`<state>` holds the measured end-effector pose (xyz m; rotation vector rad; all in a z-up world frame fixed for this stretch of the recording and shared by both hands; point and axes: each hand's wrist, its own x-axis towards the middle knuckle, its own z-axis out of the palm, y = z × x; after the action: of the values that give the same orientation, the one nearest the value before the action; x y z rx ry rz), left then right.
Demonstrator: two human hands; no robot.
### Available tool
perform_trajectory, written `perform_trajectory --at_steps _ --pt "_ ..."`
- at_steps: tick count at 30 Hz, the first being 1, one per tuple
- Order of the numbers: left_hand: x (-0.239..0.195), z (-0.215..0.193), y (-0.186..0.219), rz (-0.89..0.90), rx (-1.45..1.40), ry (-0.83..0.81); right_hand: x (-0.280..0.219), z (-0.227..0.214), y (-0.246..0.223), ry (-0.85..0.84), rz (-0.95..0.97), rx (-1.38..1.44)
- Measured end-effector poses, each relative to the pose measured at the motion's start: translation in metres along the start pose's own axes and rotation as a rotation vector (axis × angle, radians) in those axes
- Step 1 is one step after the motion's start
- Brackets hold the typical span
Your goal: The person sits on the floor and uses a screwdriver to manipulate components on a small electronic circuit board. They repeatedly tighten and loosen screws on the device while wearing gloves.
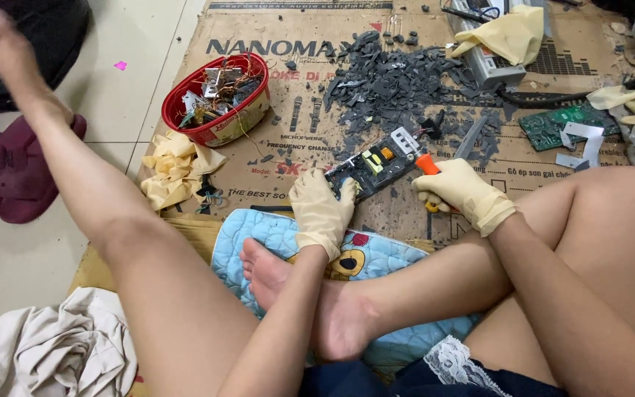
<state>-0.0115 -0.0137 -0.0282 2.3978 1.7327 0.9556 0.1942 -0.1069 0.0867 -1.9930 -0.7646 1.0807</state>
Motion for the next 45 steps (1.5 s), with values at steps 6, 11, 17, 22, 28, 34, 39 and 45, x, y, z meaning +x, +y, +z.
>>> perform_trajectory --at_steps 6,11,17,22,28,34,39,45 --pt "0.004 -0.034 0.011 0.029 -0.093 -0.165 -0.034 0.005 -0.023 -0.088 -0.003 -0.105" --pt "0.004 -0.027 0.009 0.08 -0.146 -0.074 -0.035 0.007 -0.006 -0.12 0.093 -0.087" --pt "0.002 -0.014 0.009 0.219 -0.134 0.096 -0.065 0.015 -0.017 -0.109 0.258 0.012" --pt "0.002 -0.028 0.01 0.232 -0.157 0.088 -0.062 0.018 -0.021 -0.085 0.337 0.021" --pt "0.002 -0.041 0.013 0.229 -0.175 0.026 -0.052 0.028 -0.044 -0.066 0.408 -0.143" --pt "0.004 -0.05 0.02 0.284 -0.179 0.01 -0.015 0.017 -0.036 -0.069 0.383 -0.452" --pt "0.006 -0.042 0.014 0.243 -0.218 -0.022 -0.005 0.013 -0.033 -0.109 0.374 -0.42" --pt "0.007 -0.031 0.008 0.174 -0.226 -0.078 0.0 0.024 -0.065 -0.186 0.197 -0.731"
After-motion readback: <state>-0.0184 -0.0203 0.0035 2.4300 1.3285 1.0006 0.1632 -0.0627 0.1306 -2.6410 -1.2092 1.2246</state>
